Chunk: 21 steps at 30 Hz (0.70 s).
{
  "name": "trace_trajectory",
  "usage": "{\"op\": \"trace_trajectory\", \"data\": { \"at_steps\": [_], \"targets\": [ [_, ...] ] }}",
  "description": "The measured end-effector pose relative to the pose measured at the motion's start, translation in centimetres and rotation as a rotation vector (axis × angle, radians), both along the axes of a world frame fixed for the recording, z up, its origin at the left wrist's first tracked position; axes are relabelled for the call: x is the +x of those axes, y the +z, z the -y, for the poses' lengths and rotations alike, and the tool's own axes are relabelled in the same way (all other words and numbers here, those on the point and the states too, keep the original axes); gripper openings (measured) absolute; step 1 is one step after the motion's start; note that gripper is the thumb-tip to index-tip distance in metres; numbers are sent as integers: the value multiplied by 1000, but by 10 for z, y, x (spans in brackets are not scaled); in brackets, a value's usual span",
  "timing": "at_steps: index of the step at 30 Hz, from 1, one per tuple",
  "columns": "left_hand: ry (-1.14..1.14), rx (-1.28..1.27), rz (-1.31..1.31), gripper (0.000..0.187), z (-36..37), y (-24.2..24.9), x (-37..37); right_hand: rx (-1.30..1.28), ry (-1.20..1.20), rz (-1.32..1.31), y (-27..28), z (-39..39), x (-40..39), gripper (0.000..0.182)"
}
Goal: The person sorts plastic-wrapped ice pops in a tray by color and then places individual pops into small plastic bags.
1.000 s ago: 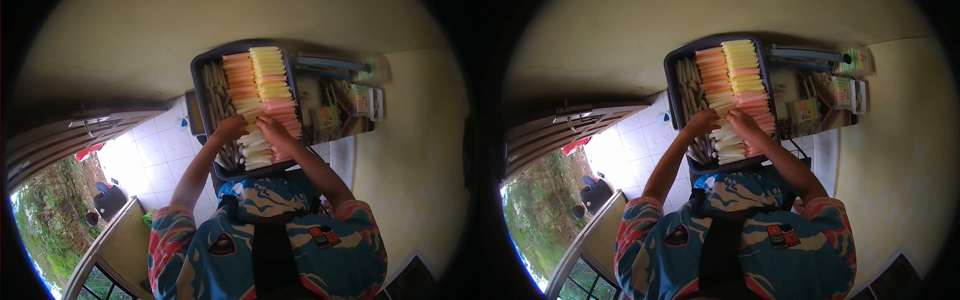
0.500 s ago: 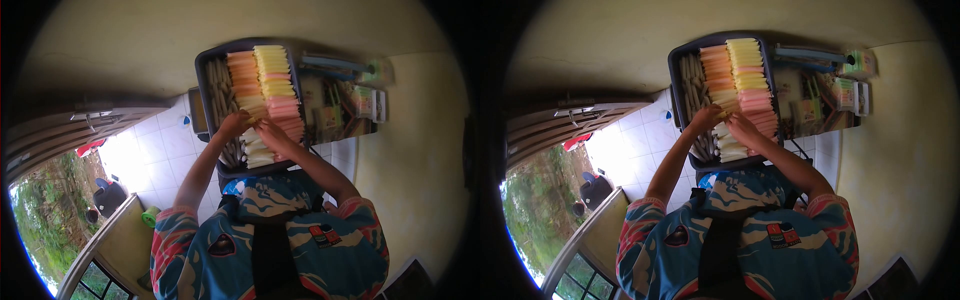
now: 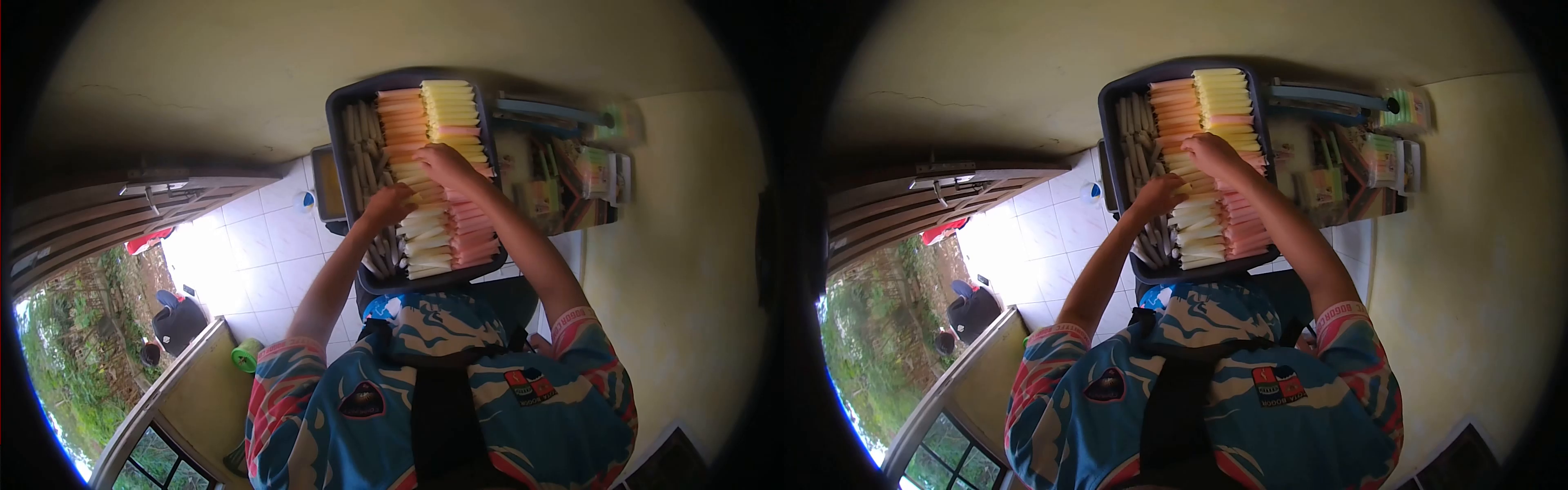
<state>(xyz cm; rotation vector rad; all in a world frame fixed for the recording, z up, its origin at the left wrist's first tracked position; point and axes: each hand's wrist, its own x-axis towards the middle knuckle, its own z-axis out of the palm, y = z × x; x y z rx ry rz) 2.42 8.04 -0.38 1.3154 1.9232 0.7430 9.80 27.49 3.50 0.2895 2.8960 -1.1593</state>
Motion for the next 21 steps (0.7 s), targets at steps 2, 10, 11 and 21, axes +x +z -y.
{"op": "trace_trajectory", "data": {
  "at_steps": [2,10,11,21],
  "targets": [
    [5,-10,-27,36,1,3,4,46,-9,69,-17,4,-18,19],
    [31,-150,-41,33,7,20,27,378,11,122,-61,4,-49,16],
    [40,-154,-27,33,9,22,27,389,-6,98,-66,5,-49,15],
    [40,-97,20,35,19,16,23,-734,-296,194,9,-30,-22,19]
  ]
}}
